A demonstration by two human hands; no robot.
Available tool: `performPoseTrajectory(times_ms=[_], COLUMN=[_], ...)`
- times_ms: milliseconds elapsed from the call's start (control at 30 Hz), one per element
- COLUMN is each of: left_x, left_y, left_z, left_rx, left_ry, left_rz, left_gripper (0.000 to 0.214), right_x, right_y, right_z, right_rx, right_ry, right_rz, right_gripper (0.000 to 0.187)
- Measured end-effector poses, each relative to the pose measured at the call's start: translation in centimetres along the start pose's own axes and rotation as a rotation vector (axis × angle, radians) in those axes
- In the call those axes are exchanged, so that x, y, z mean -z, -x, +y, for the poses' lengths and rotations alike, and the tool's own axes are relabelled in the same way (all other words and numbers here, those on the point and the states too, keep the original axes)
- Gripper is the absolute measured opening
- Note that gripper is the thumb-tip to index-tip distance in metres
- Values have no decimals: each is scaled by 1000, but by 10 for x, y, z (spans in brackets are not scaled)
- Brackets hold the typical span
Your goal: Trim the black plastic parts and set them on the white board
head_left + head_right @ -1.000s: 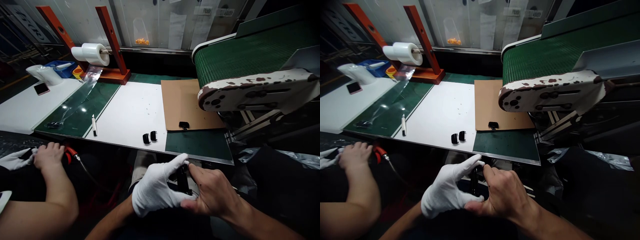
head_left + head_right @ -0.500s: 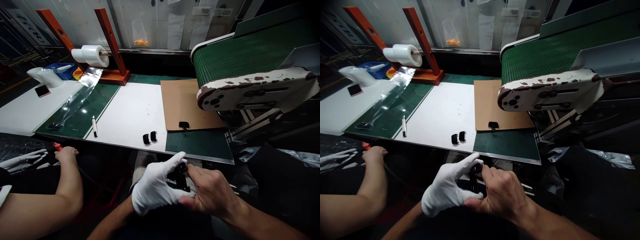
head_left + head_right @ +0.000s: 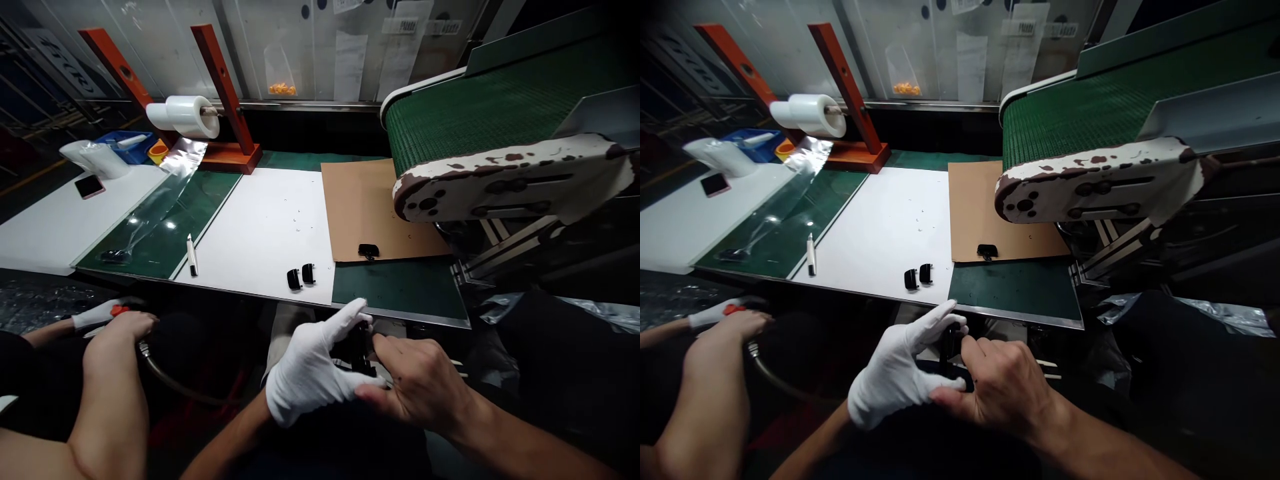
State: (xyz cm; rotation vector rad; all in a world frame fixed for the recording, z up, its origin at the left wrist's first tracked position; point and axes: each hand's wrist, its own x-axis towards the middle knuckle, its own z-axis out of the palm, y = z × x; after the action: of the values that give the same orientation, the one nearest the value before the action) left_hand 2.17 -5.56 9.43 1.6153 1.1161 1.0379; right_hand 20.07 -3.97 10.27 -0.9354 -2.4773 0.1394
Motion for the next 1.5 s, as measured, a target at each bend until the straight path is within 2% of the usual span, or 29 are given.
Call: performPoseTrajectory(times_ms=[167,300,467,733,933,1267,1500], left_x=[-6,-7,-6,4,10,9,9], left_y=[0,2,3,1,0,1,3], left_z=[-2,-3,-3,3,4,2,-2], left_rx=[-29,-37,-33,-66,-108,-184,-137], left_ry=[450,513,450,130,-9,-71,-69], left_rz=[36,41,34,-27,-73,-23,-14], left_gripper=[89,88,87,94,97,97,95], right_x=[5,11,16,19,18,12,7], right_y=[-8,-11,-12,-8,-7,-7,-6], right_z=[-6,-10,-9,-7,-7,-10,-10], right_rx=[-71,-144,-152,-191,-202,-126,-86], right_ry=[-36,-12,-4,24,34,104,150], right_rz=[158,144,85,-42,-125,-35,-3], right_gripper=[58,63,72,81,84,87,87])
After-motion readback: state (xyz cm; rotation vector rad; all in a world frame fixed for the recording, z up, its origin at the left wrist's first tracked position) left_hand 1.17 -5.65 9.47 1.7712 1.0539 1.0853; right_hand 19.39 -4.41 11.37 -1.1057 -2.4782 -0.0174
